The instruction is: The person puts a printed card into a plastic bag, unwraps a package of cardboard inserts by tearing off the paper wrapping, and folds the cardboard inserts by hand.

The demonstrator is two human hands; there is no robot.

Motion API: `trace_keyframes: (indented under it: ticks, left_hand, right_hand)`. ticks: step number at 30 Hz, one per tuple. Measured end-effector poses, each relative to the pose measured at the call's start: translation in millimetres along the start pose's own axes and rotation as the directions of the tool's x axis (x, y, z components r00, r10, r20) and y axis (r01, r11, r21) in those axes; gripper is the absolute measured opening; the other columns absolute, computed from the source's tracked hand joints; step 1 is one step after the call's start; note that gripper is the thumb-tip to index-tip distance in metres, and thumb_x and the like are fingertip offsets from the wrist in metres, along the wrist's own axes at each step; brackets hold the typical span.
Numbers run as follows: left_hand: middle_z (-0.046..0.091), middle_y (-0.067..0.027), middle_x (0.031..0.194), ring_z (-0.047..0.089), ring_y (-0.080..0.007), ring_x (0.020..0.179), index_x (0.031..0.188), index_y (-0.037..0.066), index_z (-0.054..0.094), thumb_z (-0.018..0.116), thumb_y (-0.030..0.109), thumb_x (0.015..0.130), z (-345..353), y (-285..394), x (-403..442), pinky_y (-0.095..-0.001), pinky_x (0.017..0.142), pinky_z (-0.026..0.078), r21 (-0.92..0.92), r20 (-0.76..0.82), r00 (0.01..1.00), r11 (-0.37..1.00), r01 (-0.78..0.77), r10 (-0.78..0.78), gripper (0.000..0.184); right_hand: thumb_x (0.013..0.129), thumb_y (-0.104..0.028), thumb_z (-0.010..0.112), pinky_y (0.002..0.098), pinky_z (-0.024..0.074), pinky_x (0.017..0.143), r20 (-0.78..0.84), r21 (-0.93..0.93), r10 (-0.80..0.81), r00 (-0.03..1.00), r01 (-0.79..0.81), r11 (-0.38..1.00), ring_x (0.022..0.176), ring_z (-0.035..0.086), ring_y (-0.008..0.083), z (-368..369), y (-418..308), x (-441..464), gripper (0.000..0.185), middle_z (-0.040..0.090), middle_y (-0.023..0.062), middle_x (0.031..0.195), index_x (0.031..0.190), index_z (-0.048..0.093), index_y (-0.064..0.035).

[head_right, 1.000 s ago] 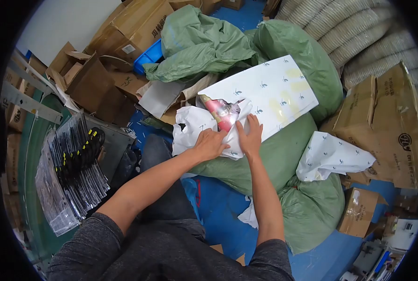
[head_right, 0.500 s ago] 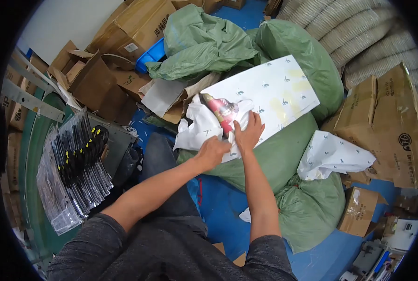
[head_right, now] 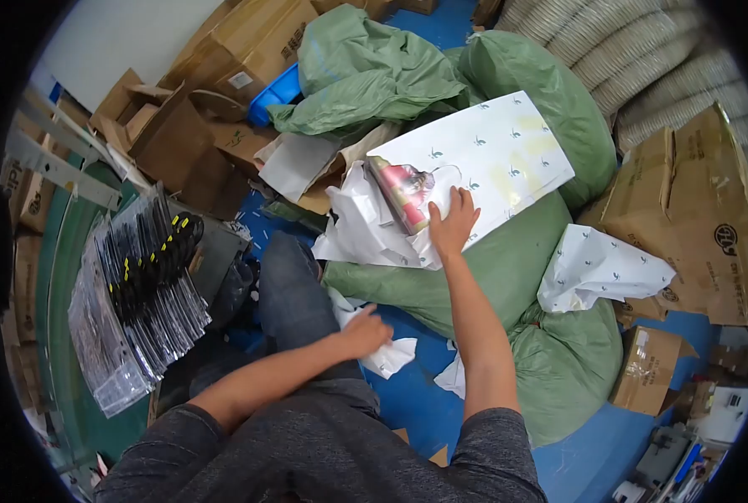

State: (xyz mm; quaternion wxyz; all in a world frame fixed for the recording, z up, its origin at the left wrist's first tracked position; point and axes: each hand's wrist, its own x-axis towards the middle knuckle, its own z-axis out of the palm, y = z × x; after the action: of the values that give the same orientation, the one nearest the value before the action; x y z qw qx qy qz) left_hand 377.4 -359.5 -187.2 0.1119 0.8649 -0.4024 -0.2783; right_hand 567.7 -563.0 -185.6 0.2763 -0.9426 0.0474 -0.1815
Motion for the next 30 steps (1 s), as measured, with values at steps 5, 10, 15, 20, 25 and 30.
trace_keyframes:
  ticks: [5, 10, 15, 20, 25, 30]
  left_hand:
    - [0.067, -0.0133, 0.117, 0.062, -0.0345, 0.108, 0.123, 0.005, 0.057, 0.07, 0.025, 0.085, -35.2, -33.9, 24.6, -0.0448, 0.105, 0.04, -0.248, -0.293, 0.941, 0.964, 0.094, -0.168, 0.045]
    - [0.061, -0.0208, 0.119, 0.058, -0.04, 0.112, 0.129, 0.001, 0.051, 0.07, 0.016, 0.082, -53.6, -43.4, 99.1, -0.0446, 0.095, 0.048, -0.57, -0.59, 0.69, 0.822, 0.01, -0.418, 0.052]
    - [0.061, -0.018, 0.111, 0.058, -0.0356, 0.103, 0.108, 0.0, 0.06, 0.07, 0.014, 0.082, -85.2, -42.7, 116.5, -0.0432, 0.093, 0.048, -0.658, -0.427, 0.726, 0.736, 0.161, -0.54, 0.032]
    - [0.06, -0.0175, 0.108, 0.055, -0.0327, 0.093, 0.094, 0.002, 0.063, 0.068, 0.011, 0.081, -87.6, -35.6, 106.2, -0.0428, 0.09, 0.047, -0.585, -0.366, 0.781, 0.777, 0.23, -0.506, 0.017]
    - [0.065, -0.0047, 0.084, 0.053, -0.0255, 0.087, 0.085, 0.009, 0.068, 0.064, 0.012, 0.08, -50.0, -16.1, 133.2, -0.0372, 0.082, 0.04, -0.405, -0.768, 0.545, 0.914, -0.008, -0.335, 0.007]
    - [0.066, -0.0078, 0.083, 0.052, -0.0265, 0.088, 0.081, 0.009, 0.065, 0.062, 0.011, 0.082, -98.0, 32.2, 109.5, -0.0368, 0.086, 0.039, -0.165, -0.784, 0.602, 0.986, 0.033, -0.151, 0.004]
  right_hand:
    - [0.083, -0.02, 0.069, 0.0439, 0.0288, 0.117, 0.145, 0.181, 0.028, 0.989, -0.054, 0.982, 0.133, 0.046, 0.0315, -31.1, 8.1, 21.0, 0.059, 0.049, 0.0157, 0.144, 0.136, 0.055, -0.0001]
    - [0.082, -0.017, 0.069, 0.0391, 0.0373, 0.112, 0.348, 0.455, 0.135, 0.928, -0.293, 0.841, 0.131, 0.05, 0.0317, -63.5, 19.3, 26.8, 0.057, 0.052, 0.0178, 0.143, 0.135, 0.057, -0.0005]
    - [0.082, -0.021, 0.072, 0.0376, 0.0402, 0.109, 0.349, 0.515, 0.188, 0.918, -0.356, 0.78, 0.131, 0.05, 0.0319, -58.7, 5.7, 23.6, 0.058, 0.053, 0.0181, 0.142, 0.135, 0.059, -0.0015]
    - [0.08, -0.029, 0.076, 0.0392, 0.0378, 0.111, 0.22, 0.151, -0.016, 0.975, -0.018, 0.988, 0.135, 0.045, 0.0339, -40.0, 5.2, 2.8, 0.062, 0.049, 0.0172, 0.146, 0.134, 0.059, -0.0024]
    - [0.08, -0.034, 0.077, 0.0409, 0.0352, 0.113, 0.168, 0.061, -0.137, 0.976, 0.128, 0.99, 0.139, 0.04, 0.0339, -33.8, 8.1, -1.1, 0.065, 0.045, 0.0168, 0.149, 0.135, 0.059, -0.0044]
    - [0.08, -0.035, 0.077, 0.0413, 0.0332, 0.114, 0.217, 0.133, -0.096, 0.972, 0.068, 0.989, 0.141, 0.037, 0.0346, -35.5, 13.2, 6.1, 0.066, 0.043, 0.0163, 0.151, 0.135, 0.059, -0.0045]
